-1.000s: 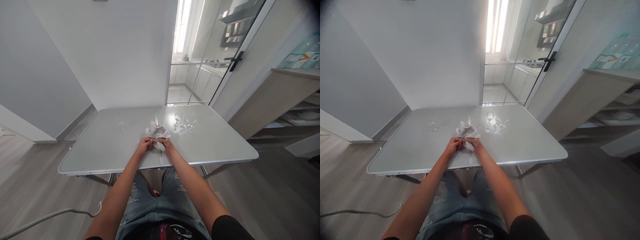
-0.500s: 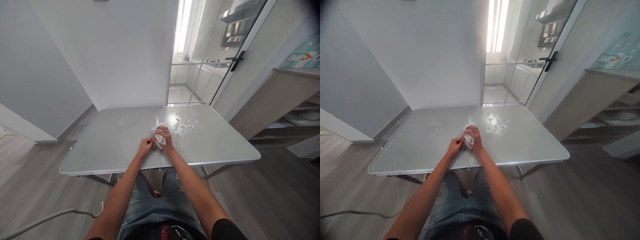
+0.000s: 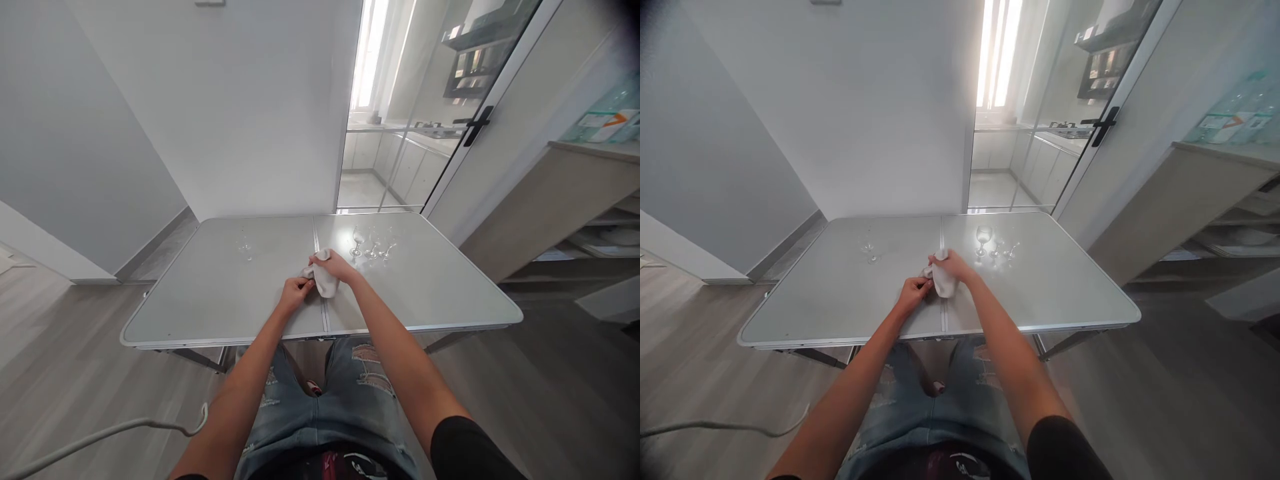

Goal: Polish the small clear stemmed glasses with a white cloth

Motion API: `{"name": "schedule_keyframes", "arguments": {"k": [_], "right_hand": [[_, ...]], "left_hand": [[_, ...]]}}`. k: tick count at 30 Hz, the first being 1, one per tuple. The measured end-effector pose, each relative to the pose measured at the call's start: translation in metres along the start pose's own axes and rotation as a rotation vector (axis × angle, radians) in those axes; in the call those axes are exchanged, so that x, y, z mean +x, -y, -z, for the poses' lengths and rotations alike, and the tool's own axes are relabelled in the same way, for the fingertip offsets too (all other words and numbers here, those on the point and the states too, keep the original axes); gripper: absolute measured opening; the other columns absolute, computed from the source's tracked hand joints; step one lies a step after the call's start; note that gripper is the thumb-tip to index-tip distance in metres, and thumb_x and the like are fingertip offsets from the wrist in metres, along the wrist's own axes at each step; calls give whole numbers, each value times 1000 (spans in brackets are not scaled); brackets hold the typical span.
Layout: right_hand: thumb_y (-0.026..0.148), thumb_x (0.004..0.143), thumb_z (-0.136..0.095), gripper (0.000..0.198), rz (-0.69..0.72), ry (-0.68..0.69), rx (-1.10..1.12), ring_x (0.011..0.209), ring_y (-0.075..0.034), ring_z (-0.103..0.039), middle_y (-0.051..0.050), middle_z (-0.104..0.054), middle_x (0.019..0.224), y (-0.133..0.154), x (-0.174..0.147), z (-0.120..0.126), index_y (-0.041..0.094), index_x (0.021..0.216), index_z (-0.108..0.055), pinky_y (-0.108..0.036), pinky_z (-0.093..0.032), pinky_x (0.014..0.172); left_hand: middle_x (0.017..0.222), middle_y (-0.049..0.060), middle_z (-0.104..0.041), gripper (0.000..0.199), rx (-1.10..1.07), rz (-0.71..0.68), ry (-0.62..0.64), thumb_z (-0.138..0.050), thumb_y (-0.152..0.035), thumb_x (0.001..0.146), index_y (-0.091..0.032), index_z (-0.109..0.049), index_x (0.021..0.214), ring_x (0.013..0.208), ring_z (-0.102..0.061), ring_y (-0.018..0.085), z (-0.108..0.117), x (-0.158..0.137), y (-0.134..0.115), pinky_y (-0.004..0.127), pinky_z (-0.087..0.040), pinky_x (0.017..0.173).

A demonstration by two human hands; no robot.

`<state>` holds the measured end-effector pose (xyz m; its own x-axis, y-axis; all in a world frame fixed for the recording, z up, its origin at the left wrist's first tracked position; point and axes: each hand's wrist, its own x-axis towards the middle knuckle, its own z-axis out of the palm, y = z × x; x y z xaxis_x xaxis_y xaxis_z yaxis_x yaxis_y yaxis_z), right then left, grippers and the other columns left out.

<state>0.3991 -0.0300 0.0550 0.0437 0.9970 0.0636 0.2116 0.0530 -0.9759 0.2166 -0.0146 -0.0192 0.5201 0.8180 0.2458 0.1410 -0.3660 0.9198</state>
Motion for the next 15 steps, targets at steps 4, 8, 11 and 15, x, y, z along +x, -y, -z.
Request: {"name": "schedule_keyframes", "arguments": {"k": [4, 8, 11, 15], "right_hand": [[58, 76, -73, 40, -185, -95, 607, 56, -14, -57, 1, -66, 63, -14, -4, -5, 19, 79, -71, -26, -45, 55], [57, 81, -69, 38, -162, -213, 1017, 60, -16, -62, 0, -69, 67, -25, -11, -27, 20, 81, -67, -27, -51, 57], [64, 85, -61, 43, -123, -367, 1176, 68, -19, -67, -2, -70, 72, -29, -12, -52, 21, 83, -65, -30, -56, 62], [69, 88, -51, 50, -9, -634, 1087, 87, -19, -68, -3, -72, 92, -30, -13, -80, 22, 96, -63, -31, -58, 77]], "left_hand": [[51, -2, -43, 52, -88, 22, -25, -62, -58, 85, -14, -59, 57, 51, -37, 9, 2, 0, -7, 24, -26, 51], [50, -2, -42, 51, -113, 16, -33, -61, -54, 87, -15, -53, 54, 50, -36, 9, 3, 0, -3, 23, -25, 50], [50, -3, -42, 48, -142, 25, -55, -60, -50, 87, -15, -54, 55, 50, -34, 8, 2, 1, 2, 22, -24, 49], [57, -2, -52, 38, -179, 41, -133, -62, -45, 83, -13, -66, 64, 54, -41, 10, 2, 2, 4, 21, -30, 51]]}}
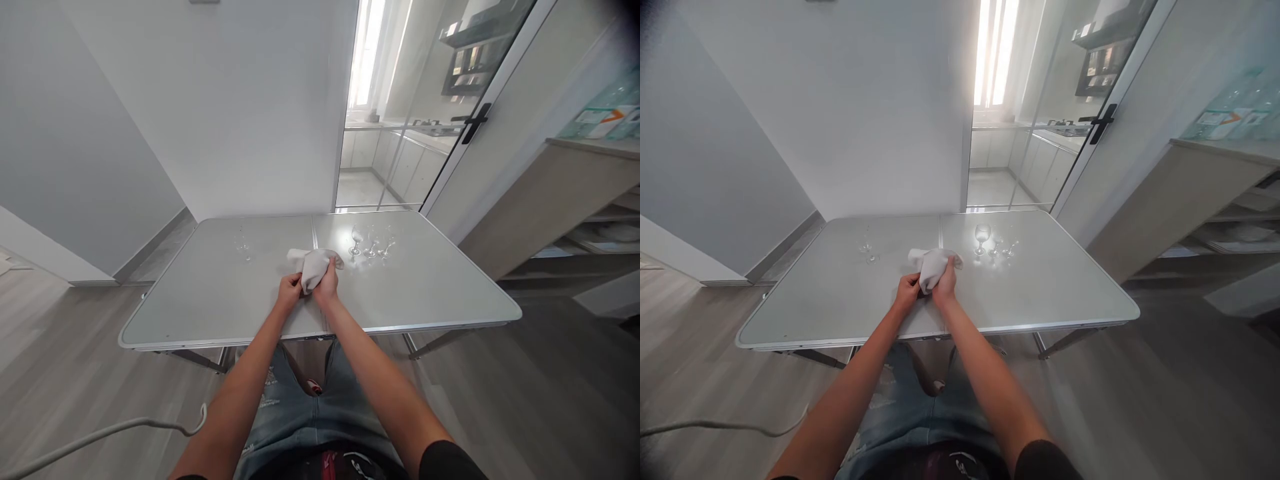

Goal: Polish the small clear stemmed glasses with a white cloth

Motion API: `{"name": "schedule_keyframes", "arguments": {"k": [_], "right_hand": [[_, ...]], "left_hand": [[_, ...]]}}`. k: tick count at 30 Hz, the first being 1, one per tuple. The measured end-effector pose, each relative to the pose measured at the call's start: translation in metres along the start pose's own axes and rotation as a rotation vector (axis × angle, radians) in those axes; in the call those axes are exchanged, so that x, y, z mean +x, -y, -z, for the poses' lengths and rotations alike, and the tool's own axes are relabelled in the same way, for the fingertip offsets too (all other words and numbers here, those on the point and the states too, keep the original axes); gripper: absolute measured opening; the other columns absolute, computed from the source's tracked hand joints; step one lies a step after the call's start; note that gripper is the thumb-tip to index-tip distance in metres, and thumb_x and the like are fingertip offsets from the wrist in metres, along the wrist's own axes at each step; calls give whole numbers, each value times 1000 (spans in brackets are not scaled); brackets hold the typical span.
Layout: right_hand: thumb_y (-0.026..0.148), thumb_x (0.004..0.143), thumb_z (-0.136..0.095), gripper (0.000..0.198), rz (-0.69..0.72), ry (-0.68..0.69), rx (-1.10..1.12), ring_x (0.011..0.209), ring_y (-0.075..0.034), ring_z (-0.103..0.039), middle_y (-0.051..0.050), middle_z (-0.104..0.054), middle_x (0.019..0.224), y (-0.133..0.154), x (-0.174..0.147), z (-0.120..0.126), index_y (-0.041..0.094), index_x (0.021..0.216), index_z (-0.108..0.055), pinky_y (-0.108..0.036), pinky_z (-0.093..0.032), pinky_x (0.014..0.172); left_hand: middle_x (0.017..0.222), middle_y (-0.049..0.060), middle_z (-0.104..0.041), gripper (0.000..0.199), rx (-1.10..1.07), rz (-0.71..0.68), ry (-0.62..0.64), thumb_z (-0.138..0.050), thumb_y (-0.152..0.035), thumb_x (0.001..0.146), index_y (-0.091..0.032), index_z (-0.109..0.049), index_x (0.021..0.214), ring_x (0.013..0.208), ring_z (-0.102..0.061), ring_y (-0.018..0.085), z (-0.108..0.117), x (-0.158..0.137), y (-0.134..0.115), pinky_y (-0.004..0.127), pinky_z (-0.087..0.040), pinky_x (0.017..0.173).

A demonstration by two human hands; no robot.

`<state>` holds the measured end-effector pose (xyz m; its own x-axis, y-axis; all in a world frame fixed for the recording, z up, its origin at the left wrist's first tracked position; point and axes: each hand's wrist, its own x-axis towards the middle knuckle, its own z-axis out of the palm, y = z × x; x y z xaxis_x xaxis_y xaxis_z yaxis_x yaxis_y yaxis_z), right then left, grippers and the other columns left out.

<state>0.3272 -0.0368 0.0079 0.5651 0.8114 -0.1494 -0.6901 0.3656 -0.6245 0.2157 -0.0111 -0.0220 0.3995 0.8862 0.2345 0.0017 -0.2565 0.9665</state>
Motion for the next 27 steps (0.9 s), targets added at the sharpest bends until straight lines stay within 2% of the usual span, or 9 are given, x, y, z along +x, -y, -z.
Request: {"name": "schedule_keyframes", "arguments": {"k": [3, 7, 9, 12, 16, 18, 20, 24, 27], "right_hand": [[60, 86, -61, 45, 276, 63, -264, 110, -18, -63, -3, -67, 114, -1, -8, 0, 25, 114, -59, -32, -53, 96], [36, 70, -79, 64, 586, 230, -701, 126, -21, -52, -7, -57, 133, 17, -16, 3, 24, 128, -54, -36, -39, 114], [32, 70, -76, 63, 645, 230, -814, 123, -22, -54, -10, -57, 132, 26, -18, 2, 21, 128, -53, -37, -39, 113], [34, 74, -72, 49, 649, 219, -915, 113, -23, -59, -9, -63, 121, 33, -15, -2, 22, 119, -59, -37, -46, 105], [40, 77, -66, 27, 561, 81, -937, 94, -24, -65, -8, -72, 98, 33, 1, -4, 21, 96, -67, -34, -52, 86], [48, 79, -64, 29, 418, -17, -845, 83, -24, -66, -7, -71, 85, 30, 9, -5, 20, 85, -66, -32, -52, 74], [56, 80, -61, 37, 276, -70, -650, 78, -23, -66, -5, -70, 80, 26, 15, -7, 20, 85, -64, -30, -52, 66], [66, 82, -53, 46, 54, -40, -211, 76, -22, -68, -5, -71, 78, 17, 17, -9, 21, 89, -61, -33, -56, 67], [74, 78, -53, 52, -26, 18, -62, 76, -25, -69, -6, -69, 69, 12, 14, -6, 23, 79, -59, -37, -57, 68]], "left_hand": [[60, -1, -57, 31, 7, -9, -17, -63, -41, 79, -13, -69, 68, 58, -45, 11, 0, 0, -2, 22, -34, 54], [56, -2, -53, 32, 17, -24, -19, -60, -39, 80, -13, -64, 60, 56, -43, 11, -1, -1, -5, 22, -34, 55], [55, -2, -51, 33, 26, -28, -2, -59, -39, 80, -14, -63, 60, 56, -42, 11, -2, -2, -5, 22, -33, 55], [56, -1, -51, 33, 23, -28, 31, -59, -41, 81, -13, -64, 62, 58, -42, 11, -4, -2, -5, 22, -33, 55], [57, -1, -51, 34, 46, -21, 50, -58, -40, 82, -13, -65, 63, 58, -42, 11, -4, -3, -4, 22, -32, 55], [58, -1, -53, 33, 65, -23, 60, -57, -39, 83, -13, -67, 64, 59, -44, 12, -3, -2, -4, 23, -33, 56], [61, -1, -55, 33, 74, -30, 65, -57, -39, 84, -13, -69, 67, 61, -46, 12, -3, -1, -4, 23, -35, 57], [58, -1, -52, 38, 81, -42, 66, -59, -44, 87, -13, -67, 66, 56, -43, 11, -1, 0, -4, 23, -33, 54], [54, -2, -46, 43, 66, -33, 78, -60, -49, 88, -14, -64, 63, 53, -40, 10, 0, 0, -5, 23, -31, 52]]}}
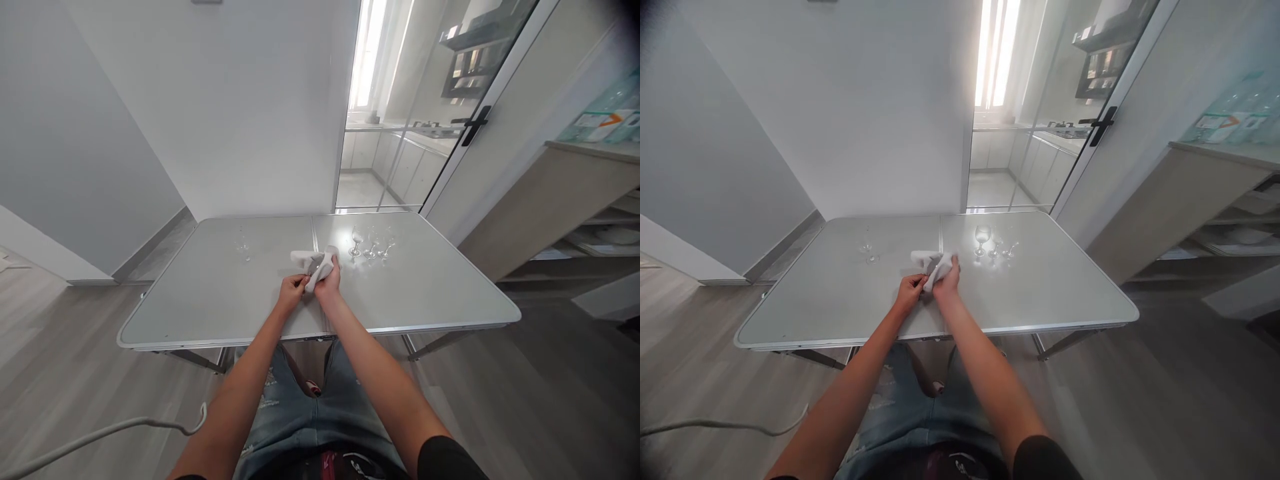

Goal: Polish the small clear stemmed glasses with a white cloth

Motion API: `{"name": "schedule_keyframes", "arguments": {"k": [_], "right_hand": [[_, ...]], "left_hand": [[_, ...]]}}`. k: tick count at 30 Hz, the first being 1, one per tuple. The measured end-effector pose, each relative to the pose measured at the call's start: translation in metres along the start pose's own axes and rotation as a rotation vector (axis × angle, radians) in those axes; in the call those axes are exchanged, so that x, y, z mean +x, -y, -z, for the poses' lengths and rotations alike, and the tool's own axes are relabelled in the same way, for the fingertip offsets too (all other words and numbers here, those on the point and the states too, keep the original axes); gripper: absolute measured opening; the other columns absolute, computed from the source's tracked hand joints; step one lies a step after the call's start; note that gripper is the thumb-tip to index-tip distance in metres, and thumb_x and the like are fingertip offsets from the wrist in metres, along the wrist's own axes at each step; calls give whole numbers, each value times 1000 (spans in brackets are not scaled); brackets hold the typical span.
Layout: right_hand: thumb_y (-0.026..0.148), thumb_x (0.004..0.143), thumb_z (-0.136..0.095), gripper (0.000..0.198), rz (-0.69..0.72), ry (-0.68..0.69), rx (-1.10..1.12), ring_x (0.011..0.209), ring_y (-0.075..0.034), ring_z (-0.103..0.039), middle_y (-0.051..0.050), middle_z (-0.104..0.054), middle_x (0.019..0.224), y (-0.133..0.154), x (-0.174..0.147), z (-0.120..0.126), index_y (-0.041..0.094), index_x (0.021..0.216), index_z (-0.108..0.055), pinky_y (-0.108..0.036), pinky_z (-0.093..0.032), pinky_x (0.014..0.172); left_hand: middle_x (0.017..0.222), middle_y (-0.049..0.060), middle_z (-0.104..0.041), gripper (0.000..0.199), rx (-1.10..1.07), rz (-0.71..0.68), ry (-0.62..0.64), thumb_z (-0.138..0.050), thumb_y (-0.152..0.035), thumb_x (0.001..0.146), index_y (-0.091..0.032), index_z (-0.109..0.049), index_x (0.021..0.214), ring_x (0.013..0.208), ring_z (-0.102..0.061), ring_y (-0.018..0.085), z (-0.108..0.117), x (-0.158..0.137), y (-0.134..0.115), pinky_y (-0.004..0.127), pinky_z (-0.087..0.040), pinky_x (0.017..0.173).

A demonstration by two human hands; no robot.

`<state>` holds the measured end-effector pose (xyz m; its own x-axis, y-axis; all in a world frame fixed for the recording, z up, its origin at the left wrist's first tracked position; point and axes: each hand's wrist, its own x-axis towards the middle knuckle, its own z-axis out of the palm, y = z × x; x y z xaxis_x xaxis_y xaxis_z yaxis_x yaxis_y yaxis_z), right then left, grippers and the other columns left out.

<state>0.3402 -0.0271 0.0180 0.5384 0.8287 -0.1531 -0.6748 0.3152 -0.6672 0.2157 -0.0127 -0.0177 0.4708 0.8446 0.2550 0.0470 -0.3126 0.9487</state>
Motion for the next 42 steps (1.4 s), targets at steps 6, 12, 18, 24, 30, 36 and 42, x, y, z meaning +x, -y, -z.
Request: {"name": "schedule_keyframes", "arguments": {"k": [6, 12, 18, 24, 30, 36, 42], "right_hand": [[69, 80, -56, 45, -3, -65, 107, 77, -20, -69, -2, -70, 75, -11, -12, 0, 24, 82, -59, -33, -58, 71], [53, 82, -63, 32, 20, 45, 1, 83, -17, -69, -2, -71, 87, -23, -31, -1, 22, 89, -60, -30, -58, 76], [37, 77, -67, 24, 157, 46, -275, 102, -20, -66, -3, -72, 97, -36, -45, 15, 24, 97, -63, -36, -55, 92], [32, 78, -60, 24, 297, -12, -472, 99, -22, -64, -5, -72, 93, -34, -47, 20, 24, 99, -67, -38, -52, 95], [43, 80, -57, 27, 458, -195, -586, 81, -21, -63, -8, -71, 82, -7, -19, 39, 18, 87, -66, -30, -52, 72], [37, 71, -62, 21, 484, -248, -806, 80, -26, -65, -14, -73, 84, 13, -7, 61, 18, 78, -65, -34, -51, 68], [36, 80, -50, 27, 470, -144, -859, 97, -25, -67, -10, -75, 99, 36, -1, 58, 21, 90, -70, -36, -51, 86]], "left_hand": [[55, -1, -49, 46, -45, 40, -72, -63, -57, 85, -14, -68, 68, 53, -41, 11, 0, -1, -5, 24, -31, 51], [61, 0, -56, 46, -48, -25, -160, -61, -55, 86, -14, -68, 66, 61, -46, 13, 0, 1, -10, 24, -37, 58], [68, 1, -63, 29, -112, -13, -147, -68, -41, 78, -14, -70, 69, 66, -50, 14, -2, 1, -6, 24, -40, 63], [64, 3, -60, 44, -107, -6, -142, -65, -55, 84, -13, -69, 69, 63, -49, 14, -1, 0, -5, 25, -40, 60], [55, -1, -51, 46, -65, 28, -128, -63, -57, 86, -14, -73, 75, 53, -46, 11, 0, 0, -1, 24, -35, 53], [56, -1, -51, 46, -97, 8, -139, -63, -58, 87, -15, -73, 74, 53, -46, 10, 0, 0, -2, 24, -35, 53], [56, -1, -51, 47, -114, 22, -142, -62, -59, 87, -15, -73, 75, 53, -45, 10, 0, -1, 0, 24, -34, 53]]}}
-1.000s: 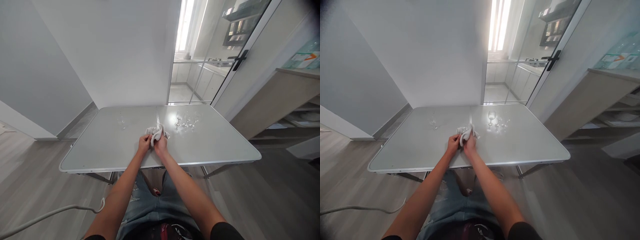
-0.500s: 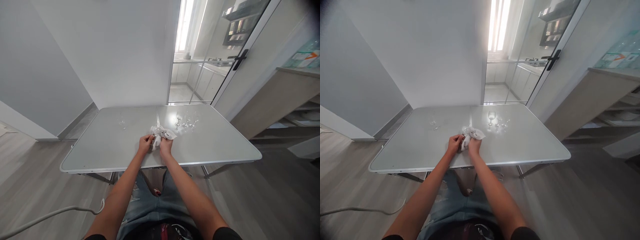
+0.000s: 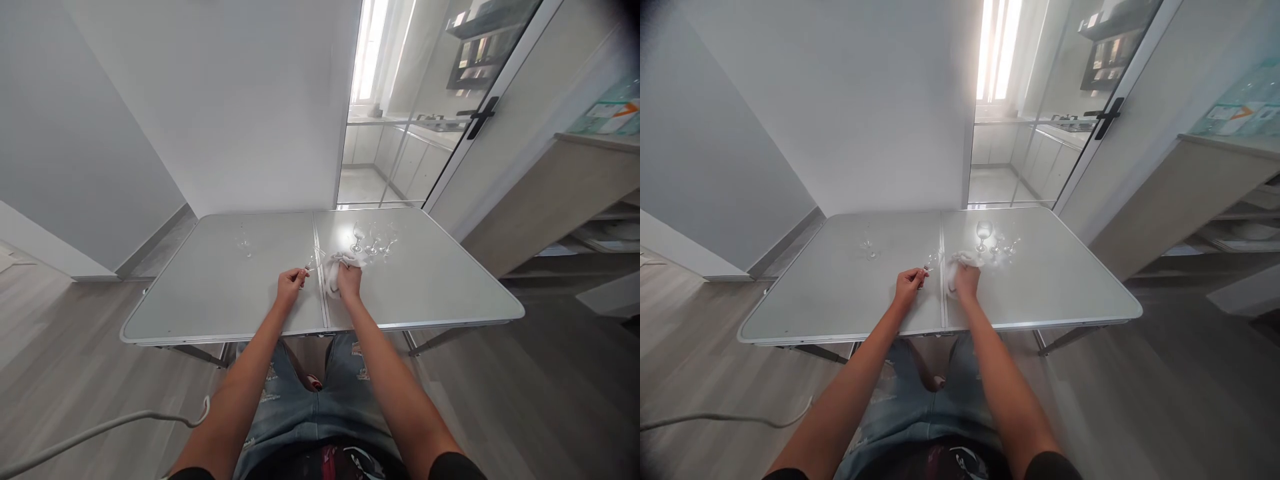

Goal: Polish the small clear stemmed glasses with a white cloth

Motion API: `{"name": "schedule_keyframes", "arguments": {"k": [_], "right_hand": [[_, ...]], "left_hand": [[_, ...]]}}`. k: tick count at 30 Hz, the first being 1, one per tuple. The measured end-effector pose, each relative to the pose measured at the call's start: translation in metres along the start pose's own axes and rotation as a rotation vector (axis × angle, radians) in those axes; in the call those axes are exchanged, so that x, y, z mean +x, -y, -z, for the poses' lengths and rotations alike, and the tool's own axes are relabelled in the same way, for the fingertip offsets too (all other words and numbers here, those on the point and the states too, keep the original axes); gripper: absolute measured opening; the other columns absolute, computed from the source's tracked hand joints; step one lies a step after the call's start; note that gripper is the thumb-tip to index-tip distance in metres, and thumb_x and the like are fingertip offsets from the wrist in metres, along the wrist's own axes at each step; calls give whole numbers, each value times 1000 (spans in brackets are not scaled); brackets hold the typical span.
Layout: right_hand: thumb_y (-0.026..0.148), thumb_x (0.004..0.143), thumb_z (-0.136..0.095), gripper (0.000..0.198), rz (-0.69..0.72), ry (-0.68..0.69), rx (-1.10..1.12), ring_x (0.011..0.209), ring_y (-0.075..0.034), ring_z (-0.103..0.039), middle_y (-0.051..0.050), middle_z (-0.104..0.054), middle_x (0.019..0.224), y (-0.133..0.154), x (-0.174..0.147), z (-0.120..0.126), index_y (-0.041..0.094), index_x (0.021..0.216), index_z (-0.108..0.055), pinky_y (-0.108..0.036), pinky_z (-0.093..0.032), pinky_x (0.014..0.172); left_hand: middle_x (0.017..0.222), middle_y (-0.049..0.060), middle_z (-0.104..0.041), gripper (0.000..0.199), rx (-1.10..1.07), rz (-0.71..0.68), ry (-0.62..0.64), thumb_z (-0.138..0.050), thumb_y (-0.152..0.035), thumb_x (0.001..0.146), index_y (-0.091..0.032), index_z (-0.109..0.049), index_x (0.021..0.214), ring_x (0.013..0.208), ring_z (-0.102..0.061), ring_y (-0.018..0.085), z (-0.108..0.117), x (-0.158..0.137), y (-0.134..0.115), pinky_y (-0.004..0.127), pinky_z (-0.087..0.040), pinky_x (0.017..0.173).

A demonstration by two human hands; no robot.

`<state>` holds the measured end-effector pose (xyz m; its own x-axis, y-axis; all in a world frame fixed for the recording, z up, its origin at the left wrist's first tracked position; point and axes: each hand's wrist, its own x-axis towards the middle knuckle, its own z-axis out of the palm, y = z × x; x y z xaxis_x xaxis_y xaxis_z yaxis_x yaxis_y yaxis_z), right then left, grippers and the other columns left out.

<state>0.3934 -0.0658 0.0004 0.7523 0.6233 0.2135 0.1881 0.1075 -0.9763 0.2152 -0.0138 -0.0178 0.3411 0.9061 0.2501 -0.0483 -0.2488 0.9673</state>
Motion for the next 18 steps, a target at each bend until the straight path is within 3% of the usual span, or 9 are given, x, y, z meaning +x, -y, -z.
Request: {"name": "schedule_keyframes", "arguments": {"k": [2, 5, 8, 12, 15, 18], "right_hand": [[36, 79, -51, 28, -18, 57, 39, 97, -25, -66, -8, -74, 100, 2, 5, 4, 21, 93, -70, -36, -51, 85], [30, 74, -54, 22, 50, 257, -5, 86, -24, -63, -6, -72, 86, 4, 12, 14, 20, 85, -69, -34, -51, 77], [20, 71, -52, 13, 191, 396, -259, 74, -21, -57, -5, -67, 75, 12, 16, 30, 18, 75, -64, -31, -45, 67], [11, 78, -48, 18, 237, 398, -705, 67, -18, -56, -7, -66, 78, 31, 17, 43, 16, 81, -64, -28, -40, 62], [6, 83, -47, 22, 286, 436, -1034, 71, -19, -61, -10, -67, 83, 44, 15, 39, 15, 84, -67, -27, -41, 64], [5, 89, -47, 26, 506, 679, -1212, 85, -21, -67, -13, -68, 101, 55, 7, 26, 16, 95, -71, -27, -45, 72]], "left_hand": [[57, -1, -51, 46, -10, 3, 4, -63, -58, 87, -15, -73, 75, 54, -45, 10, 0, 0, 0, 24, -34, 53], [60, 0, -52, 46, -33, 5, 0, -63, -57, 87, -15, -72, 73, 54, -45, 10, 0, -1, 0, 24, -34, 54], [59, -1, -51, 46, -25, -1, -9, -63, -58, 87, -15, -71, 72, 55, -45, 10, 0, 0, 0, 24, -34, 54], [56, -1, -49, 47, -13, -9, 9, -63, -59, 87, -15, -72, 74, 54, -45, 10, 0, 0, 0, 23, -34, 54], [56, -1, -49, 46, -16, -12, 11, -62, -58, 88, -15, -73, 75, 54, -44, 10, 0, 0, -1, 24, -34, 54], [56, -1, -49, 47, -18, -15, 16, -63, -59, 88, -15, -73, 75, 55, -45, 11, 1, -1, -2, 24, -35, 54]]}}
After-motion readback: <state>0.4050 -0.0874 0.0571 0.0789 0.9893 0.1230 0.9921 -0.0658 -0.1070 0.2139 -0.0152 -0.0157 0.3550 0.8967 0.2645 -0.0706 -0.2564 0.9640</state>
